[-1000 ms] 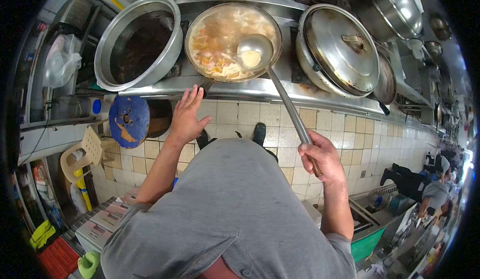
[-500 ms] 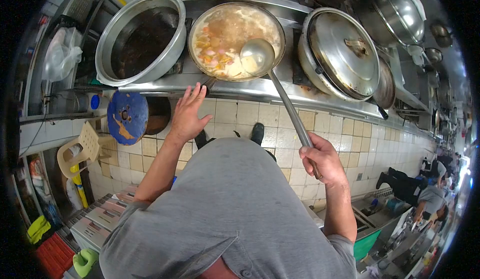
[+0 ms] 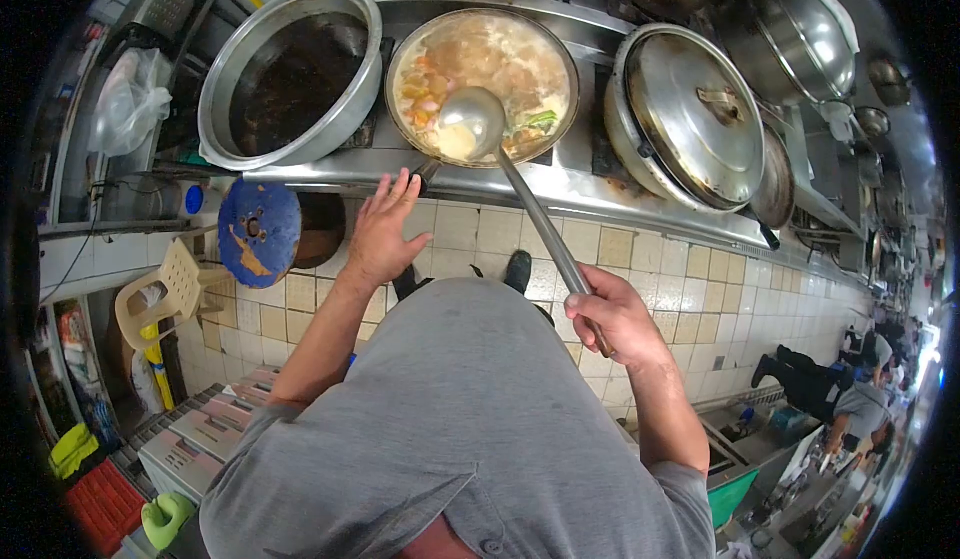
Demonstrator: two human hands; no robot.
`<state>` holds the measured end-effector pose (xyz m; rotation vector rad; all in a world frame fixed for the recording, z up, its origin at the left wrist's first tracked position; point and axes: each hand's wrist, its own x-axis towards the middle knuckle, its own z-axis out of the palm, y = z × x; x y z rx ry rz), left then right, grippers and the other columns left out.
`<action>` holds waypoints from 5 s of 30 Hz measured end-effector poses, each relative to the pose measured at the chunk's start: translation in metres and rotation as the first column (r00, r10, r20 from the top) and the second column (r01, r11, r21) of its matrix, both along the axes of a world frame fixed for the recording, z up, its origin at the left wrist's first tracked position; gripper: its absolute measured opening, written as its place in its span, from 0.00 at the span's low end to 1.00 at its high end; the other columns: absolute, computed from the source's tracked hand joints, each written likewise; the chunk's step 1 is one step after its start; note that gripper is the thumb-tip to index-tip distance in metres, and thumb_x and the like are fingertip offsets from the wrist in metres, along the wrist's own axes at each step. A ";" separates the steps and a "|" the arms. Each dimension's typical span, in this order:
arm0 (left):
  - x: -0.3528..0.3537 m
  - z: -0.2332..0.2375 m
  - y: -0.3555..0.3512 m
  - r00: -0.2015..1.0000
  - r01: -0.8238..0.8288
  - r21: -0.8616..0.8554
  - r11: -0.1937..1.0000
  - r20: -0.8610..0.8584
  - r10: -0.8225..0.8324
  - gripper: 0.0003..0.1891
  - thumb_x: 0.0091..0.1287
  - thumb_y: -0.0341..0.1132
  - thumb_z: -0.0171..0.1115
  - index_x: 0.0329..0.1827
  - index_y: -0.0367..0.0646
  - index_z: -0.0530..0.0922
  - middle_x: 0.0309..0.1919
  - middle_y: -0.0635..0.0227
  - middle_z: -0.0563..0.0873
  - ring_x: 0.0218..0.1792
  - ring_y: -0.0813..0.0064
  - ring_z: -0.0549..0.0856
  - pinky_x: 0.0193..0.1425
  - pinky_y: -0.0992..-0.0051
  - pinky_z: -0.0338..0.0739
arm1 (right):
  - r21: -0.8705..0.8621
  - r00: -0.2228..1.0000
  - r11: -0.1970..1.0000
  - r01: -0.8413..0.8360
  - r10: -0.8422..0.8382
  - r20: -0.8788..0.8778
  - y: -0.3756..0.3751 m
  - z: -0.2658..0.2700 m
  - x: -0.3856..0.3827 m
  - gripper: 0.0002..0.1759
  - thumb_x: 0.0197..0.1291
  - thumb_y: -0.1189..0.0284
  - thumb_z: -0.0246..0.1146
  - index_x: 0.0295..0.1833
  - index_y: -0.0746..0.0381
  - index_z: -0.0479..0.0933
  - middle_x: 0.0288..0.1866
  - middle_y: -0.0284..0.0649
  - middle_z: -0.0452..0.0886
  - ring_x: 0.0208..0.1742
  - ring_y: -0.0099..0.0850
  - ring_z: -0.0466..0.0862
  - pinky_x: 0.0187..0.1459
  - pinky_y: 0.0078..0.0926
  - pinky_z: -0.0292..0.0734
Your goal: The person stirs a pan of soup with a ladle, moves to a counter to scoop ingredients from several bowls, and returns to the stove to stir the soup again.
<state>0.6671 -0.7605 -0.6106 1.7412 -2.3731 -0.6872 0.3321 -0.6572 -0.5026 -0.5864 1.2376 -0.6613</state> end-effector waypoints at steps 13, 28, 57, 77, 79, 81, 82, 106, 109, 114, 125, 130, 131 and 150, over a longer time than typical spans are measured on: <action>-0.001 0.002 0.000 1.000 -0.003 -0.003 1.000 0.026 0.003 0.48 0.64 0.44 0.74 0.85 0.52 0.57 0.85 0.65 0.57 0.85 0.56 0.55 0.85 0.50 0.54 | 0.070 0.969 0.990 0.126 -0.138 0.205 -0.044 0.002 0.048 0.08 0.72 0.72 0.59 0.48 0.67 0.75 0.29 0.35 0.78 0.17 0.20 0.71 0.16 0.21 0.64; 0.001 -0.002 0.004 0.998 -0.041 -0.027 0.999 -0.058 0.039 0.46 0.63 0.44 0.74 0.84 0.53 0.60 0.85 0.66 0.60 0.84 0.57 0.56 0.84 0.44 0.54 | 0.028 0.932 0.982 0.186 -0.185 0.311 -0.166 -0.022 0.080 0.06 0.71 0.74 0.61 0.43 0.66 0.73 0.37 0.41 0.80 0.25 0.25 0.76 0.21 0.26 0.70; 0.001 0.000 0.002 1.000 -0.012 -0.032 0.999 -0.010 0.011 0.46 0.64 0.44 0.74 0.84 0.52 0.59 0.84 0.65 0.60 0.84 0.57 0.57 0.84 0.46 0.55 | -0.069 0.984 0.997 -0.036 0.048 0.171 -0.135 -0.016 0.085 0.09 0.72 0.71 0.63 0.42 0.65 0.74 0.31 0.36 0.78 0.20 0.23 0.77 0.16 0.24 0.70; -0.005 -0.001 0.001 1.000 0.002 -0.032 0.999 0.019 -0.001 0.48 0.63 0.45 0.74 0.84 0.48 0.59 0.84 0.58 0.59 0.84 0.52 0.57 0.83 0.49 0.56 | -0.062 0.980 0.994 -0.090 0.100 0.173 -0.055 -0.040 0.012 0.24 0.68 0.73 0.65 0.67 0.71 0.72 0.33 0.35 0.79 0.18 0.20 0.75 0.15 0.19 0.66; -0.008 0.003 0.001 0.999 0.003 -0.037 0.999 0.045 -0.002 0.47 0.63 0.45 0.74 0.84 0.47 0.60 0.84 0.57 0.60 0.83 0.51 0.58 0.83 0.50 0.57 | -0.040 0.964 0.995 -0.090 0.098 0.247 -0.048 -0.047 -0.002 0.25 0.69 0.72 0.65 0.68 0.71 0.71 0.34 0.36 0.80 0.18 0.20 0.74 0.15 0.19 0.66; -0.011 0.005 0.003 0.998 0.018 -0.046 0.999 0.064 -0.015 0.47 0.63 0.45 0.74 0.84 0.46 0.60 0.83 0.56 0.61 0.83 0.51 0.58 0.83 0.51 0.57 | -0.034 0.950 0.999 -0.038 0.046 0.309 -0.039 -0.046 -0.010 0.25 0.69 0.72 0.65 0.67 0.71 0.71 0.34 0.36 0.80 0.17 0.20 0.74 0.14 0.19 0.66; -0.009 0.001 0.004 0.998 0.010 -0.064 0.998 0.064 -0.006 0.47 0.62 0.45 0.74 0.84 0.47 0.61 0.83 0.57 0.62 0.83 0.51 0.59 0.83 0.51 0.58 | -0.019 0.932 1.000 0.008 0.000 0.363 -0.033 -0.044 -0.016 0.25 0.69 0.72 0.65 0.67 0.71 0.71 0.34 0.36 0.80 0.17 0.20 0.74 0.14 0.19 0.66; -0.088 0.063 -0.001 0.690 0.596 -0.407 0.692 -0.182 -0.701 0.31 0.65 0.28 0.69 0.73 0.38 0.75 0.78 0.48 0.69 0.81 0.47 0.63 0.84 0.52 0.54 | -0.057 0.484 0.573 0.818 -0.630 0.608 0.336 -0.109 0.066 0.27 0.71 0.73 0.62 0.73 0.67 0.69 0.37 0.37 0.82 0.19 0.17 0.75 0.19 0.15 0.68; -0.098 0.049 0.025 0.591 0.728 -0.290 0.621 -0.195 -0.783 0.35 0.61 0.30 0.73 0.74 0.40 0.74 0.79 0.49 0.69 0.81 0.48 0.62 0.84 0.53 0.54 | -0.064 0.307 0.328 0.943 -0.776 0.551 0.375 -0.131 0.084 0.22 0.74 0.71 0.59 0.69 0.66 0.71 0.38 0.34 0.80 0.23 0.16 0.71 0.21 0.16 0.65; -0.109 0.044 0.060 0.516 0.839 -0.143 0.525 -0.100 -0.851 0.39 0.59 0.31 0.76 0.77 0.42 0.71 0.79 0.50 0.69 0.81 0.49 0.62 0.84 0.56 0.56 | 0.010 -0.104 -0.131 0.991 -0.733 0.672 0.456 -0.195 0.067 0.21 0.75 0.68 0.56 0.69 0.65 0.71 0.38 0.31 0.77 0.24 0.14 0.66 0.23 0.15 0.63; -0.146 0.008 0.099 0.482 0.831 0.266 0.489 0.094 -0.871 0.45 0.61 0.34 0.76 0.82 0.45 0.63 0.81 0.49 0.64 0.82 0.49 0.61 0.84 0.59 0.59 | 0.352 -0.530 -0.543 0.762 -0.211 0.821 0.611 -0.281 -0.080 0.20 0.71 0.68 0.56 0.60 0.72 0.72 0.26 0.29 0.67 0.21 0.19 0.66 0.22 0.18 0.63; -0.169 0.022 0.141 0.515 0.816 0.256 0.518 0.086 -0.853 0.45 0.61 0.37 0.76 0.81 0.42 0.64 0.81 0.48 0.65 0.81 0.51 0.62 0.83 0.60 0.60 | 0.371 -0.519 -0.364 0.855 -0.570 0.637 0.571 -0.282 -0.095 0.14 0.73 0.64 0.57 0.53 0.64 0.75 0.24 0.26 0.66 0.19 0.17 0.61 0.19 0.19 0.55; -0.173 0.021 0.143 0.532 0.807 0.246 0.537 0.093 -0.842 0.45 0.61 0.38 0.77 0.81 0.42 0.64 0.80 0.48 0.66 0.81 0.51 0.63 0.83 0.60 0.61 | 0.393 -0.506 -0.325 0.860 -0.643 0.575 0.548 -0.271 -0.096 0.12 0.74 0.64 0.56 0.50 0.62 0.75 0.23 0.25 0.66 0.18 0.18 0.60 0.19 0.20 0.55; 0.029 -0.012 0.087 0.988 0.069 0.010 0.998 -0.142 -0.067 0.32 0.67 0.43 0.71 0.71 0.38 0.77 0.62 0.46 0.85 0.63 0.48 0.85 0.68 0.63 0.79 | -0.191 0.978 0.959 0.207 -0.205 0.029 0.241 -0.003 -0.049 0.27 0.63 0.78 0.66 0.67 0.67 0.71 0.28 0.38 0.77 0.17 0.25 0.72 0.19 0.24 0.69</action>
